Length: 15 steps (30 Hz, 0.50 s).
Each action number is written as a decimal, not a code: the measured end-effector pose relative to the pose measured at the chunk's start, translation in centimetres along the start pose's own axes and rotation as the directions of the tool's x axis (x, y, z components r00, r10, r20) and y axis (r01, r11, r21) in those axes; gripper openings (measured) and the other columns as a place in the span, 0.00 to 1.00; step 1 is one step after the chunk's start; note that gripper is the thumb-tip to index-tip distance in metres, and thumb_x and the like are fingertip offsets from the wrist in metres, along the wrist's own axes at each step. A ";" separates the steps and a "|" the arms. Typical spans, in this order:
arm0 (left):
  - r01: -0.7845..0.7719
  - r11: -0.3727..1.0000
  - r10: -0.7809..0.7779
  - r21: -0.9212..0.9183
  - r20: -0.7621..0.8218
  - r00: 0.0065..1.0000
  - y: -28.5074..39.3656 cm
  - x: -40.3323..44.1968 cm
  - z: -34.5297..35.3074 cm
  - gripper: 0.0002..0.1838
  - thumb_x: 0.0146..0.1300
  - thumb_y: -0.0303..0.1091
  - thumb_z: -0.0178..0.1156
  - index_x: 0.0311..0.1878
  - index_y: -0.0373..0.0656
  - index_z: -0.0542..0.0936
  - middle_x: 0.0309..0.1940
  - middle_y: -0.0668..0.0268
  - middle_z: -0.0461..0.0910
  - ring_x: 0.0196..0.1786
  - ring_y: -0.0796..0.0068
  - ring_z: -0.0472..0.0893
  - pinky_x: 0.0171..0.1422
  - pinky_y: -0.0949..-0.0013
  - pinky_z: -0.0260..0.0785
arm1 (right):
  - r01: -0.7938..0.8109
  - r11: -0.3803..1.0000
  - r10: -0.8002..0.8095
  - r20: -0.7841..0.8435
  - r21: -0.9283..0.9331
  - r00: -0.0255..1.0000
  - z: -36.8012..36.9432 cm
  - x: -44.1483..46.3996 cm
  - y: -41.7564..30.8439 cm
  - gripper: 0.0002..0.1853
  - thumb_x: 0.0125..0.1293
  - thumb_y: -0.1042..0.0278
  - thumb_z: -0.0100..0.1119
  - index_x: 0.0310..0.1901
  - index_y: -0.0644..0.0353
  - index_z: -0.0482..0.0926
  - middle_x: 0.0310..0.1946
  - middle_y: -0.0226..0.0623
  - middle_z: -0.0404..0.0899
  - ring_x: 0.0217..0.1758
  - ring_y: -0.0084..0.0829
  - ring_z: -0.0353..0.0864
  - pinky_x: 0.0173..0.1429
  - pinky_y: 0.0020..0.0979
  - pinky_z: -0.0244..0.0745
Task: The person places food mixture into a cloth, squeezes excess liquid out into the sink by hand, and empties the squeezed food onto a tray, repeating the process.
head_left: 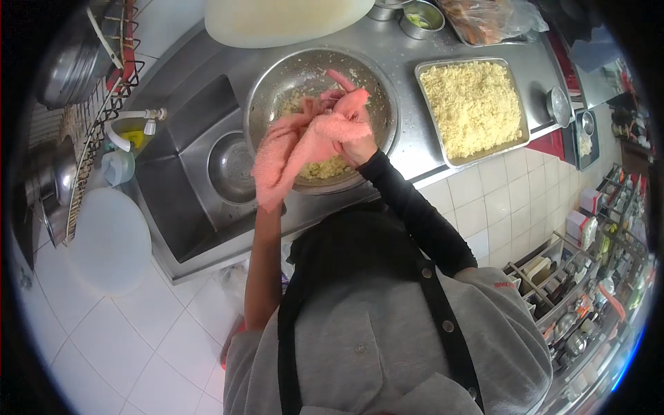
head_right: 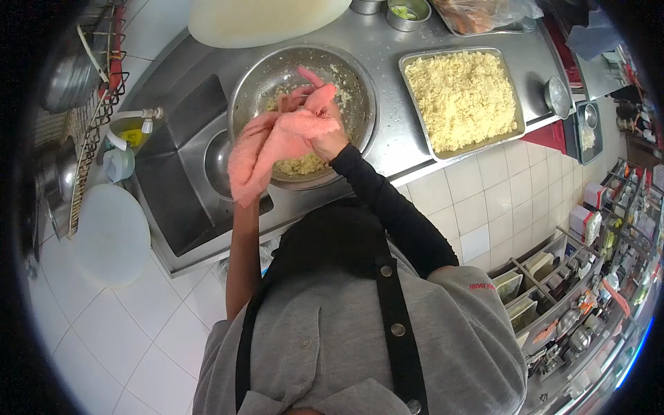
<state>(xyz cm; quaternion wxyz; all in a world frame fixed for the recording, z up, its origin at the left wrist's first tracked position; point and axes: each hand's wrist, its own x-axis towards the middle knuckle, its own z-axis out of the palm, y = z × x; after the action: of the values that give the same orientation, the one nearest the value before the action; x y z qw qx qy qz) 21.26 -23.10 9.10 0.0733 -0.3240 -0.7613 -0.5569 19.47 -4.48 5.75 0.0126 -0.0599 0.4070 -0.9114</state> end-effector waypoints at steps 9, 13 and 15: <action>0.012 0.932 -0.104 -0.363 -0.234 0.967 1.1 0.6 3.2 0.16 0.68 0.20 0.52 0.57 0.25 0.76 0.64 0.54 0.75 0.68 0.61 0.73 0.76 0.60 0.57 | -0.279 0.960 0.273 -0.170 -0.010 0.947 -1.2 0.2 1.6 0.38 0.62 0.79 0.67 0.74 0.65 0.61 0.60 0.44 0.78 0.60 0.31 0.79 0.63 0.33 0.75; 0.199 0.973 -0.218 -0.116 -0.181 0.959 1.1 0.5 3.3 0.17 0.70 0.23 0.52 0.60 0.30 0.75 0.64 0.54 0.75 0.68 0.63 0.74 0.76 0.62 0.58 | -0.175 0.891 0.153 -0.086 -0.419 0.984 -2.2 -0.4 2.0 0.24 0.64 0.80 0.61 0.63 0.69 0.73 0.52 0.42 0.84 0.55 0.30 0.83 0.60 0.32 0.78; 0.376 0.924 -0.361 0.072 -0.164 0.918 0.3 -0.4 1.8 0.18 0.71 0.26 0.52 0.63 0.34 0.73 0.65 0.54 0.74 0.68 0.64 0.75 0.75 0.61 0.62 | -0.138 0.912 0.069 -0.186 -0.386 0.980 -1.2 -0.5 2.3 0.19 0.64 0.81 0.59 0.57 0.69 0.78 0.50 0.40 0.85 0.53 0.30 0.84 0.59 0.32 0.78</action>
<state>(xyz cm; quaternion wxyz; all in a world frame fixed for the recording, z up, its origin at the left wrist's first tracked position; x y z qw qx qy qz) 22.15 -21.62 8.51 0.0394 -0.1284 -0.8286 -0.5435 19.73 -5.09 3.22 0.0142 0.0379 0.5857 -0.8095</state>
